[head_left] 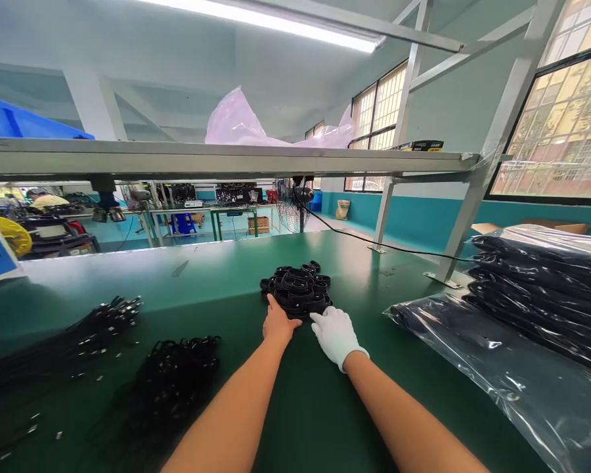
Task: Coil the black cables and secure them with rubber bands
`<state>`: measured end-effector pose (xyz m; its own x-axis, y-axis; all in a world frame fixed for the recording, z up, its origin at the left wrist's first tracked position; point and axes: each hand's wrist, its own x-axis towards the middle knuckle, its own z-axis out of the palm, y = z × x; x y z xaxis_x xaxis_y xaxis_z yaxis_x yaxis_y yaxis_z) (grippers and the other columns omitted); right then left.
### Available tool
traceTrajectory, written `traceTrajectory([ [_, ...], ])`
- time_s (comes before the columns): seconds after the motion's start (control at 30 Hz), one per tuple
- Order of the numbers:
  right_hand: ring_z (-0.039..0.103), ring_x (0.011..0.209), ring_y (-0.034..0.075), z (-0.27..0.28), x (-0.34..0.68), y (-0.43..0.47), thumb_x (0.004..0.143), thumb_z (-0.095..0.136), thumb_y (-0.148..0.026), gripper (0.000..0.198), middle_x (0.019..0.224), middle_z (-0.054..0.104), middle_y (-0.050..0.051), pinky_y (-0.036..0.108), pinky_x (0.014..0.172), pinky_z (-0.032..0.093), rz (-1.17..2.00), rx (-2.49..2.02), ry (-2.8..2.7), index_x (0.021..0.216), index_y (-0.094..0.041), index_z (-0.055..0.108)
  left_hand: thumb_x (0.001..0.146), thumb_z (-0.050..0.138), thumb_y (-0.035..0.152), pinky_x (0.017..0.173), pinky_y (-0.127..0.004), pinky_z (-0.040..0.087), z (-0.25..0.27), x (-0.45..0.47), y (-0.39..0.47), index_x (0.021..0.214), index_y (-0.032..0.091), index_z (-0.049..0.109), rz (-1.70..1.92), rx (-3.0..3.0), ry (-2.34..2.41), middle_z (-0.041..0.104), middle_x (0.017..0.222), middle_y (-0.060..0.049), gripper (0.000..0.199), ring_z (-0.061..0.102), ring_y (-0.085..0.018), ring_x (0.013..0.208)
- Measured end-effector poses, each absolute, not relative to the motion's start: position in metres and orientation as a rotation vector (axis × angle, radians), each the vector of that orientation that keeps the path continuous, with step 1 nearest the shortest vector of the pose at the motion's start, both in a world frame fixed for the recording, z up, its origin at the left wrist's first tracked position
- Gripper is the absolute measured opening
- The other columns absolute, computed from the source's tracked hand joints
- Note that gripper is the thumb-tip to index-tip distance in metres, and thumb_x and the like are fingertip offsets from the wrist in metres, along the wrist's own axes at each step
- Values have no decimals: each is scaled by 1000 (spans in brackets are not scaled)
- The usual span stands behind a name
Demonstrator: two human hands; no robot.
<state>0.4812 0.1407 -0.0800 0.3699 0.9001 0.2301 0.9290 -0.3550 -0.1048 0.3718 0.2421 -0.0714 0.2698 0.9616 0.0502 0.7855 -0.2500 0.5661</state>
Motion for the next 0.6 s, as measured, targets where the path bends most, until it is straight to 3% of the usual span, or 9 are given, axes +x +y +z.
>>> traceTrajectory([
  [0.3, 48, 113, 23, -83, 457, 118, 90, 47, -37, 35, 123, 51, 8, 48, 97, 36, -230, -2392, -1630, 120, -19, 50, 88, 55, 31, 91, -49, 44, -82, 332, 176, 120, 18, 51, 497, 2490, 1386, 50, 128, -9, 35, 53, -25, 110],
  [0.5, 40, 124, 26, -87, 425, 90, 91, 41, -38, 41, 133, 47, 10, 50, 102, 26, -190, -2438, -1591, 126, -19, 47, 89, 45, 33, 111, -50, 19, -83, 291, 114, 136, 8, 39, 363, 2581, 1253, 31, 146, -19, 53, 22, -33, 136],
  [0.6, 40, 125, 28, -85, 408, 77, 90, 36, -34, 42, 134, 46, 12, 48, 102, 25, -156, -2448, -1563, 127, -18, 49, 87, 44, 39, 112, -50, 16, -78, 261, 79, 139, 6, 34, 281, 2604, 1145, 24, 149, -19, 62, 17, -34, 138],
])
